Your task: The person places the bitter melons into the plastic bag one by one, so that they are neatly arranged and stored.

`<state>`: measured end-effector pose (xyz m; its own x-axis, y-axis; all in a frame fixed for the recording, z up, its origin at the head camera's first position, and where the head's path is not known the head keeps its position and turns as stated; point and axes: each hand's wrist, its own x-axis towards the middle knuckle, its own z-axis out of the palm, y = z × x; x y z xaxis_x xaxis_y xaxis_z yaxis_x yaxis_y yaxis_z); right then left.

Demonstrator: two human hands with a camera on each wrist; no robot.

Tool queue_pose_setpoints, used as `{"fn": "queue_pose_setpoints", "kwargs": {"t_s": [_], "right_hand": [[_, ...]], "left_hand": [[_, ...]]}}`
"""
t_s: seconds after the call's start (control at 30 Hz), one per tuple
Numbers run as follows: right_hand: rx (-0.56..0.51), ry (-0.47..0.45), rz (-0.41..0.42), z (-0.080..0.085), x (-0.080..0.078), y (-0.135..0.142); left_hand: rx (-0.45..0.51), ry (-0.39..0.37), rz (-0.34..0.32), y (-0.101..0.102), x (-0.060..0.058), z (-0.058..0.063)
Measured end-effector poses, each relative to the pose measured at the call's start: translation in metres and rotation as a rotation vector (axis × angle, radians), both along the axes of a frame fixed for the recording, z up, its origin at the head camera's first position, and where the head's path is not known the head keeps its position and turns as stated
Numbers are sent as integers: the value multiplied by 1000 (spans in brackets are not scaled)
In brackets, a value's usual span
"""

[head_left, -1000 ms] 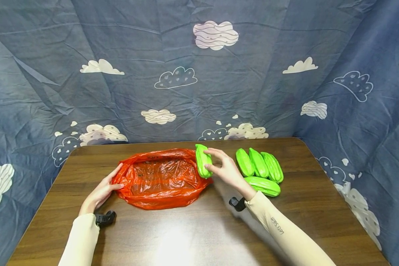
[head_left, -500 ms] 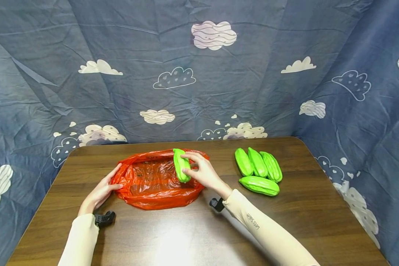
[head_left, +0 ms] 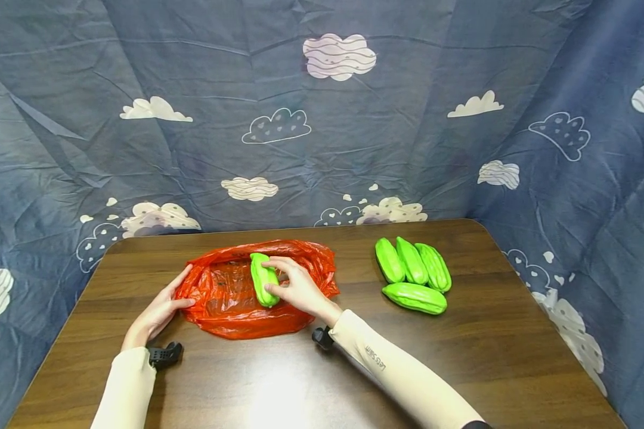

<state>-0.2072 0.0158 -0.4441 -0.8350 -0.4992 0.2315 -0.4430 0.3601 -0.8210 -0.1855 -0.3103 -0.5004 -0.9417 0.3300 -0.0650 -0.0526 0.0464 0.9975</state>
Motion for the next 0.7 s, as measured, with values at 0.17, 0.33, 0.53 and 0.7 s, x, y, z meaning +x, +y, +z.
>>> {"fn": "queue_pose_setpoints", "kwargs": {"t_s": [0.17, 0.33, 0.53, 0.7], "right_hand": [[61, 10, -13, -4, 2, -16], [-7, -45, -6, -8, 5, -34], [-63, -113, -15, -15, 9, -56], [-32, -69, -38, -21, 11, -71]], "left_hand": [[-5, -12, 10, 1, 1, 2], [-1, -19, 10, 1, 1, 3], [10, -15, 1, 1, 2, 4], [24, -29, -6, 1, 3, 4]]}}
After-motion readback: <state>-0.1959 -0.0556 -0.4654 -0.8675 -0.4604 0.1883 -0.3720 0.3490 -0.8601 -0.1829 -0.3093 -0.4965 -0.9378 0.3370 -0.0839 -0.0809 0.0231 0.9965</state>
